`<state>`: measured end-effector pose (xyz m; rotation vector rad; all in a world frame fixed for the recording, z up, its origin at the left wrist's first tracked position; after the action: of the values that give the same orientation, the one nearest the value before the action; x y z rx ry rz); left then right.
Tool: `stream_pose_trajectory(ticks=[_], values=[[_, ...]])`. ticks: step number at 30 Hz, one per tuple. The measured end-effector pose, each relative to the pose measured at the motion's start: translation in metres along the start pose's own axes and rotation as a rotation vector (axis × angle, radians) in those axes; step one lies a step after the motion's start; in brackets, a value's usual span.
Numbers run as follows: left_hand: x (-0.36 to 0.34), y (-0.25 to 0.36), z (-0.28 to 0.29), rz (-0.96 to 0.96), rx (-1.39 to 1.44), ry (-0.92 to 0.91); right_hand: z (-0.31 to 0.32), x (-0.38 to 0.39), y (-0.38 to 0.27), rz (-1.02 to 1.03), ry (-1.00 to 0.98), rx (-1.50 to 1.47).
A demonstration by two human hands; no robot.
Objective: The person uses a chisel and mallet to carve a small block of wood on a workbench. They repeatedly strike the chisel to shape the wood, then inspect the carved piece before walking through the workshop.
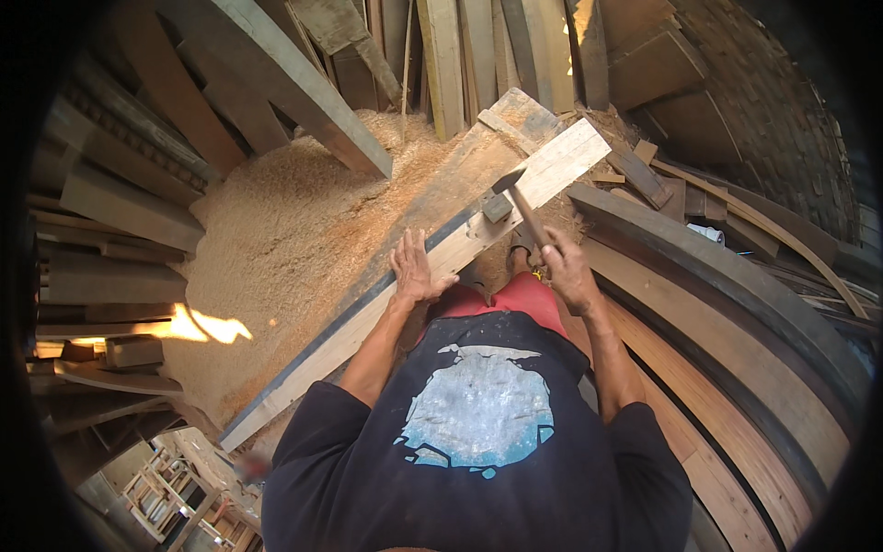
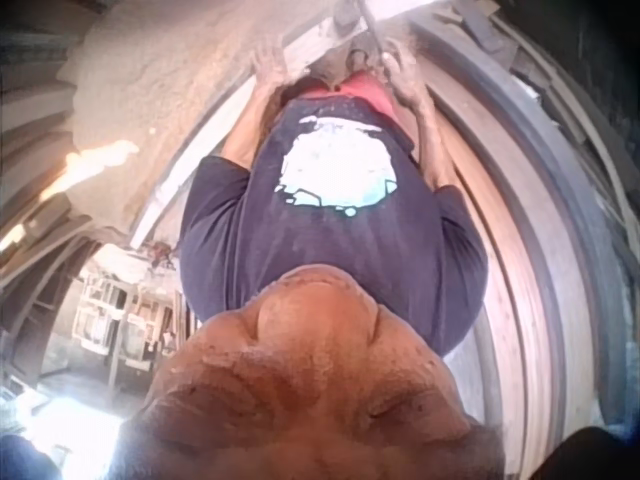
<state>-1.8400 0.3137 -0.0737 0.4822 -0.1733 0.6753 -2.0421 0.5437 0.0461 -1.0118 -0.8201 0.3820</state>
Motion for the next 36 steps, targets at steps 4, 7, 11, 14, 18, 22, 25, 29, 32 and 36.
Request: stream_pose_trajectory(ticks=[4,7,11,14,18,22,25,29,32,36], values=[[-0.035,0.057,0.011,-0.208,0.299,0.134,0.027,-0.025,0.026,-0.145,0.095,-0.255],[-0.065,0.105,0.002,-0.313,0.424,0.117,0.036,-0.033,0.059,-0.313,0.224,-0.493],[-0.086,0.124,-0.006,-0.261,0.364,0.134,0.015,-0.030,0.074,-0.391,-0.128,-0.237],[-0.093,0.123,-0.011,-0.237,0.347,0.107,0.022,-0.031,0.074,-0.361,-0.133,-0.270],[-0.093,0.127,-0.007,-0.290,0.389,0.116,0.041,-0.040,0.076,-0.351,0.016,-0.417],[-0.092,0.132,-0.007,-0.301,0.360,0.099,0.035,-0.044,0.046,-0.061,-0.190,-0.055],[-0.092,0.131,-0.009,-0.313,0.334,0.098,0.052,-0.032,0.021,0.116,-0.087,0.214],[-0.087,0.120,-0.008,-0.347,0.355,0.095,0.041,-0.013,-0.010,0.308,-0.053,0.465],[-0.072,0.087,-0.005,-0.238,0.262,0.122,-0.004,-0.005,0.014,0.104,-0.304,0.276],[-0.028,0.010,-0.014,0.175,-0.007,0.072,-0.048,0.006,0.038,0.070,-0.420,0.382]])
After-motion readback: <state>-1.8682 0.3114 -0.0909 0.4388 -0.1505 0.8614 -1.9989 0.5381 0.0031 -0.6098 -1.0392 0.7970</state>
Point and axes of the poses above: each hand's wrist, its own x-axis away from the middle knuckle, its own z-axis out of the back of the hand, y = z × x, the point moved 10 cm from there along -x, towards the middle knuckle, and after that the axes turned 3 degrees about z, right-handed, at the moved point
